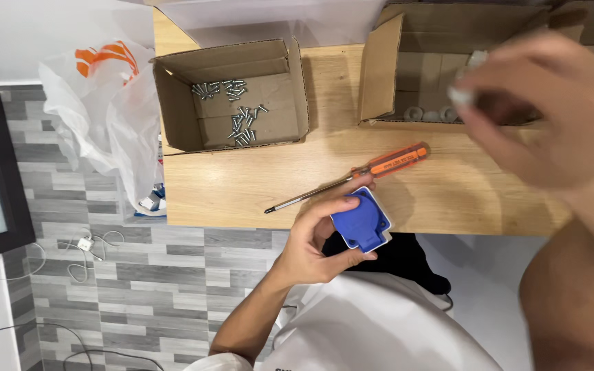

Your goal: The person assembles electrical components on a wooden table, using a screwdriver to secure screws into a blue plastic box. They handle various parts, including white plastic pieces and black components, and place them into cardboard boxes.

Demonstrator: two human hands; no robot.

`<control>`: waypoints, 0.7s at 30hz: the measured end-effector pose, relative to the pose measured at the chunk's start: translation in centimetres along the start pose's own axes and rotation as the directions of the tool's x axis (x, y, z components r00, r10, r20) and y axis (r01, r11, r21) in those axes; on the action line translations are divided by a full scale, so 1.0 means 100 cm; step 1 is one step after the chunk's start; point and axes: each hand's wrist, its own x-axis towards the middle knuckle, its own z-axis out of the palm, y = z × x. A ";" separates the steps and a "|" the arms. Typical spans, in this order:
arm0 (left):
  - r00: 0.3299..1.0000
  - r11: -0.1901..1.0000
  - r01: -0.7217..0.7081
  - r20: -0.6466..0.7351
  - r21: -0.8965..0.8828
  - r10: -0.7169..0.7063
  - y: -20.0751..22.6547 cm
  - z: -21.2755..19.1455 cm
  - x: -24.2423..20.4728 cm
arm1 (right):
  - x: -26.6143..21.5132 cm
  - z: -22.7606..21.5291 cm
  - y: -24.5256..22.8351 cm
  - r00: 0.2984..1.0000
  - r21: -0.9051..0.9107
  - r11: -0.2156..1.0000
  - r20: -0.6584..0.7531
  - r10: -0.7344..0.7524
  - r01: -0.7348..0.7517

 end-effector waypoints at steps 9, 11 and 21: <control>0.983 0.835 -0.162 0.016 0.526 0.181 -0.011 0.006 0.016 | -0.140 0.072 -0.029 0.939 0.389 0.901 -0.191 0.285 -0.194; 0.981 0.807 -0.179 0.038 0.562 0.190 -0.015 0.008 0.013 | -0.148 0.083 -0.040 0.926 0.414 0.879 -0.177 0.334 -0.238; 0.953 0.740 -0.239 0.008 0.628 0.302 -0.033 0.020 0.014 | -0.141 0.096 -0.037 0.937 0.382 0.917 -0.265 0.226 -0.113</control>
